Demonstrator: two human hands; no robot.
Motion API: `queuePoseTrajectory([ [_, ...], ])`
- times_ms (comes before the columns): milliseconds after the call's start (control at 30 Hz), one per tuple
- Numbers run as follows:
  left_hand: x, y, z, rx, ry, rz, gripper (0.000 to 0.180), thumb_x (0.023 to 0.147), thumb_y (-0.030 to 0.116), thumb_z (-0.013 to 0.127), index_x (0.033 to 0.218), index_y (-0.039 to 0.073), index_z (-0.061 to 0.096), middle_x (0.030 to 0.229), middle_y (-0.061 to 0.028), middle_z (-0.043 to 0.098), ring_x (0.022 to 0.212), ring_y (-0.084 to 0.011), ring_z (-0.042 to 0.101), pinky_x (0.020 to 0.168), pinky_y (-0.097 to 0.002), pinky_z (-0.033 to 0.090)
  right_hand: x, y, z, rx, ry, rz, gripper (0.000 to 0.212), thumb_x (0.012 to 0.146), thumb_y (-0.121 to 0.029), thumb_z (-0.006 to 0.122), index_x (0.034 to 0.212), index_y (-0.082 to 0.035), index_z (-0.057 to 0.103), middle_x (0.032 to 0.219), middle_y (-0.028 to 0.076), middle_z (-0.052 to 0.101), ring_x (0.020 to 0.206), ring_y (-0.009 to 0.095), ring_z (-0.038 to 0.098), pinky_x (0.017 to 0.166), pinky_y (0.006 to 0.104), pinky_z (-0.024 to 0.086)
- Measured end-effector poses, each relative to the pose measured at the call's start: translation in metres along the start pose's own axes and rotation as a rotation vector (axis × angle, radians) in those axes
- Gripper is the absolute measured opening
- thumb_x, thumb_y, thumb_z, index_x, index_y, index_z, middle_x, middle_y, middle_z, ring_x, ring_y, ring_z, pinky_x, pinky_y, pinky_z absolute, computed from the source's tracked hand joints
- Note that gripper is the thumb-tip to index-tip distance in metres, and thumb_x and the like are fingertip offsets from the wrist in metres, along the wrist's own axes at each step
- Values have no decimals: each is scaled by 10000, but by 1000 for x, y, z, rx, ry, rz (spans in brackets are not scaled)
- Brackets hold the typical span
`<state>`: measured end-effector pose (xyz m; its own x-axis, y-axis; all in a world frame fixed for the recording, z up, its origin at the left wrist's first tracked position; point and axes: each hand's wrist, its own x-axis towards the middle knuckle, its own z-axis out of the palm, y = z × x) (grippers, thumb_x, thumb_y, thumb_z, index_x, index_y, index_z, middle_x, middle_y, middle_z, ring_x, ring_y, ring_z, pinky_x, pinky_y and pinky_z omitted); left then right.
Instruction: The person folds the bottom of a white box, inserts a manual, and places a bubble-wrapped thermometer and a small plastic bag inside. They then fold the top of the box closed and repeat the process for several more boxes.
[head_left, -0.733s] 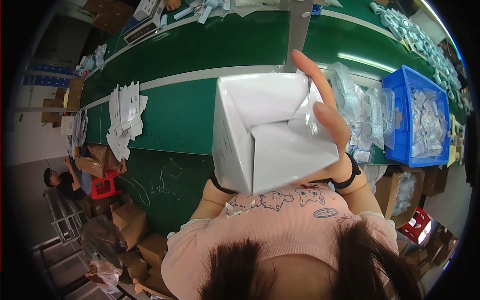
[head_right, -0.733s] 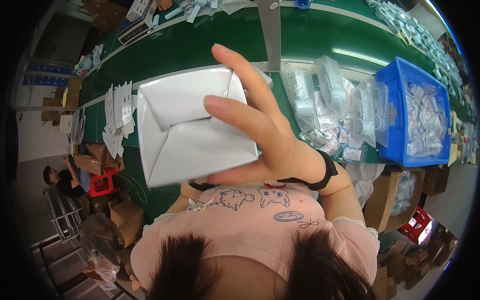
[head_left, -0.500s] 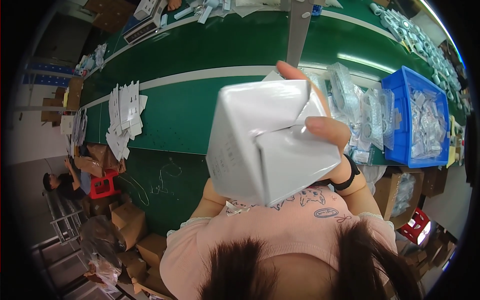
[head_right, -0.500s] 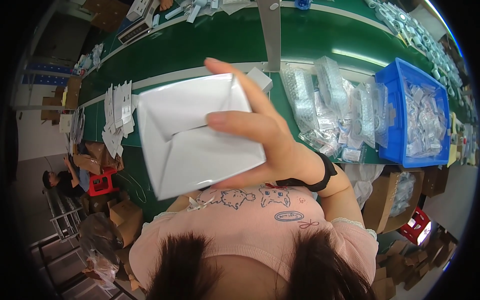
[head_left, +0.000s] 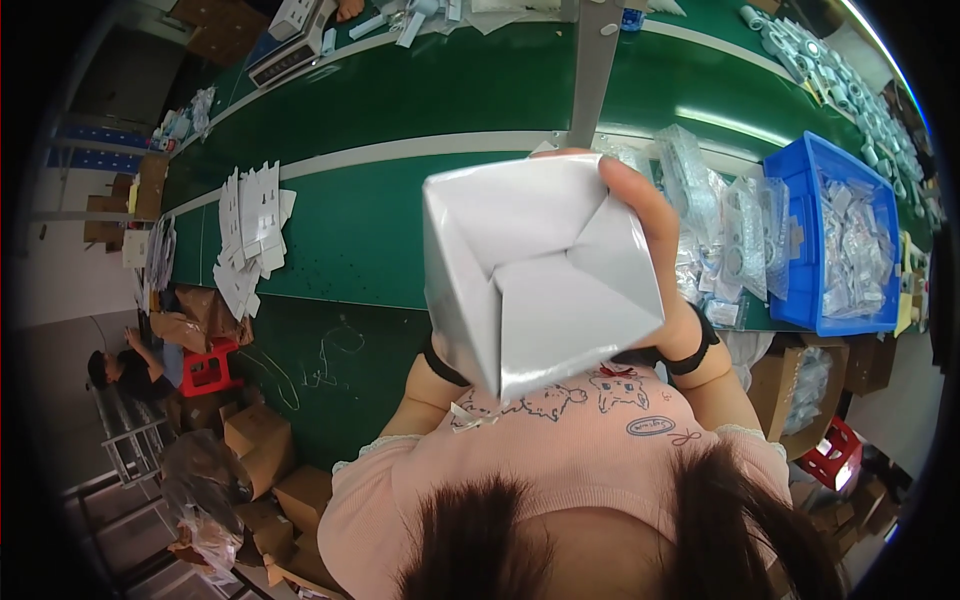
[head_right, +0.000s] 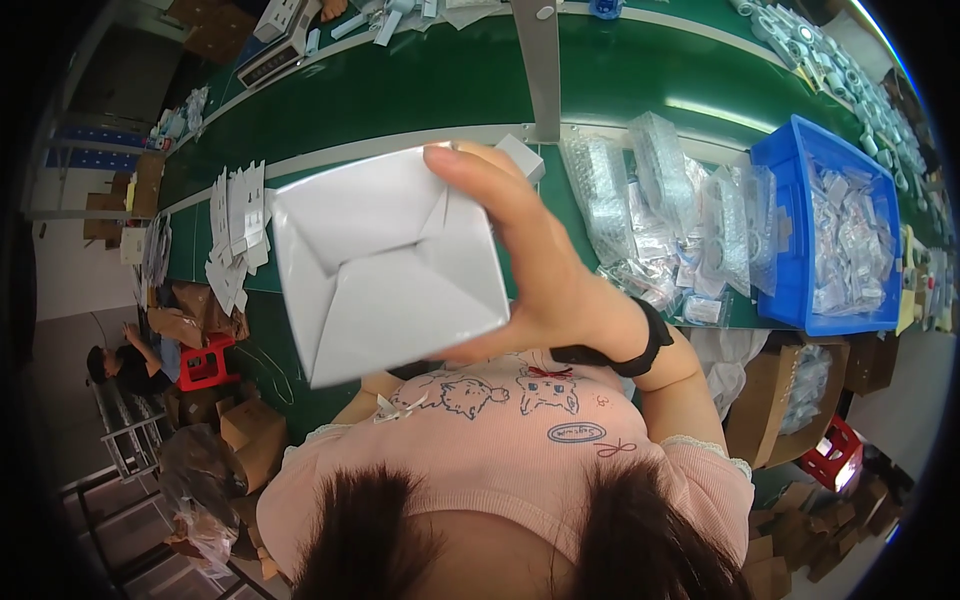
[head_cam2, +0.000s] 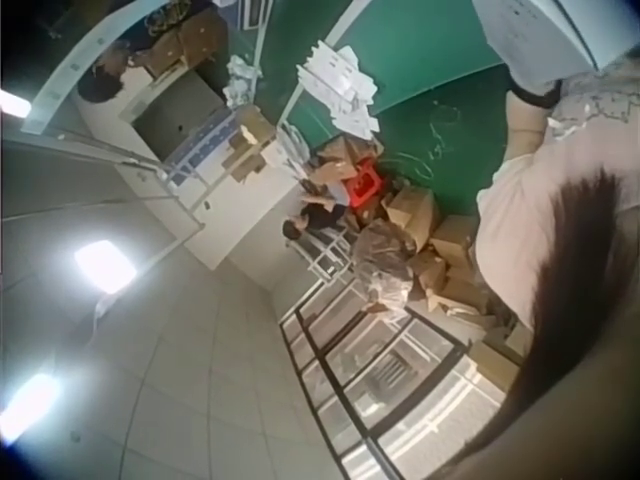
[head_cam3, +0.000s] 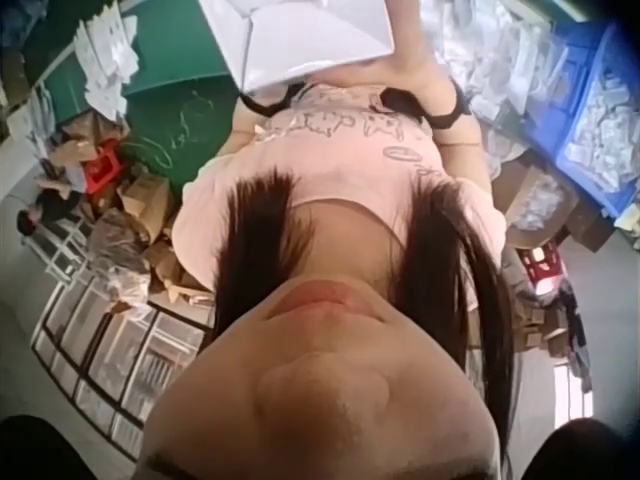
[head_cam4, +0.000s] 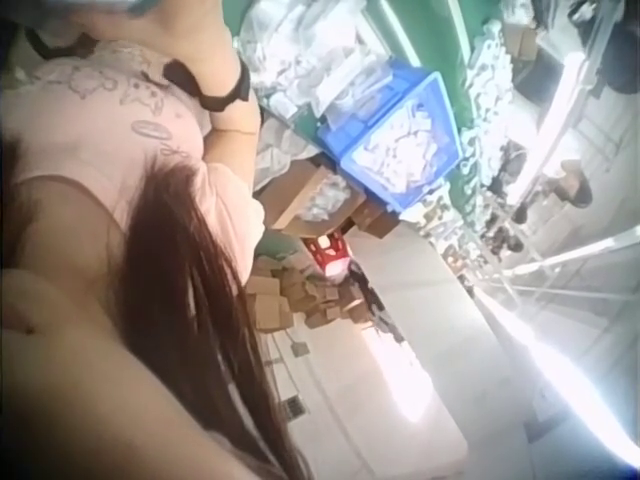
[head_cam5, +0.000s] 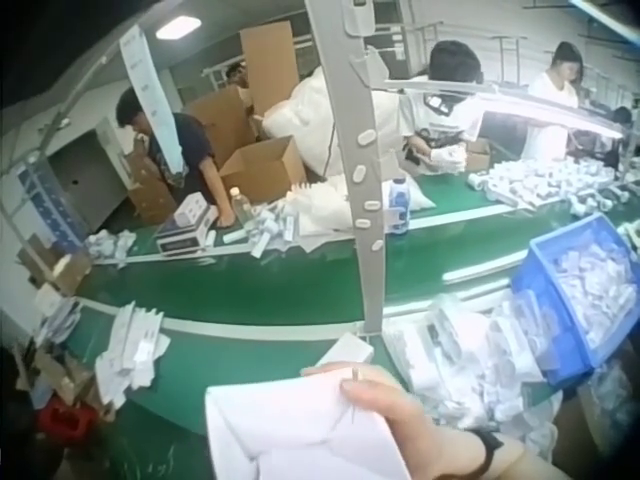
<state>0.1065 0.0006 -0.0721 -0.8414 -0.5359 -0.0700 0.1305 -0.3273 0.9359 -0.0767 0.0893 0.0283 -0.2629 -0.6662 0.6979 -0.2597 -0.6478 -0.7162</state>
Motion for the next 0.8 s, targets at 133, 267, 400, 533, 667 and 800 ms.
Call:
queuePoseTrajectory([
  [133, 1, 0, -1, -402, 39, -106, 524, 921, 289, 400, 1353, 64, 205, 1323, -89, 350, 1176, -184, 398, 946, -284, 368, 14, -10, -14, -33, -120, -61, 816, 473, -162, 837, 1162, -72, 410, 1169, 191, 416, 982, 340, 492, 836, 366, 427],
  [267, -1, -7, -13, -693, 47, -222, 502, 926, 270, 392, 1345, 54, 217, 1311, -95, 369, 1159, -168, 419, 932, -273, 386, 18, -23, -20, -212, -212, 72, 558, 562, -195, 794, 992, -123, 445, 1108, 242, 480, 978, 343, 506, 834, 390, 403],
  [400, -6, -14, -18, -165, 6, -58, 476, 937, 266, 361, 1340, 51, 225, 1302, -96, 383, 1148, -158, 432, 922, -267, 397, 18, -23, -22, -238, -223, 57, 570, 537, -188, 796, 983, -124, 448, 1109, 234, 478, 974, 345, 506, 829, 386, 407],
  [533, -11, -22, -23, -439, 40, -130, 465, 940, 267, 353, 1334, 50, 238, 1301, -93, 383, 1151, -157, 430, 922, -272, 398, 19, -25, -24, -300, -278, 27, 537, 548, -190, 792, 964, -123, 458, 1111, 232, 480, 974, 343, 507, 820, 376, 415],
  [667, -13, -27, -32, -445, -32, -107, 504, 916, 280, 426, 1332, 56, 249, 1300, -87, 385, 1149, -158, 430, 911, -266, 402, 20, -28, -24, -313, -305, 54, 506, 553, -205, 792, 929, -120, 463, 1120, 223, 480, 984, 341, 505, 825, 362, 416],
  [800, -19, -23, -30, -364, -28, -78, 510, 913, 282, 433, 1332, 57, 250, 1300, -86, 386, 1150, -159, 429, 913, -267, 399, 16, -21, -23, -246, -241, 38, 641, 549, -225, 797, 1083, -104, 465, 1132, 205, 478, 1009, 318, 503, 830, 351, 416],
])
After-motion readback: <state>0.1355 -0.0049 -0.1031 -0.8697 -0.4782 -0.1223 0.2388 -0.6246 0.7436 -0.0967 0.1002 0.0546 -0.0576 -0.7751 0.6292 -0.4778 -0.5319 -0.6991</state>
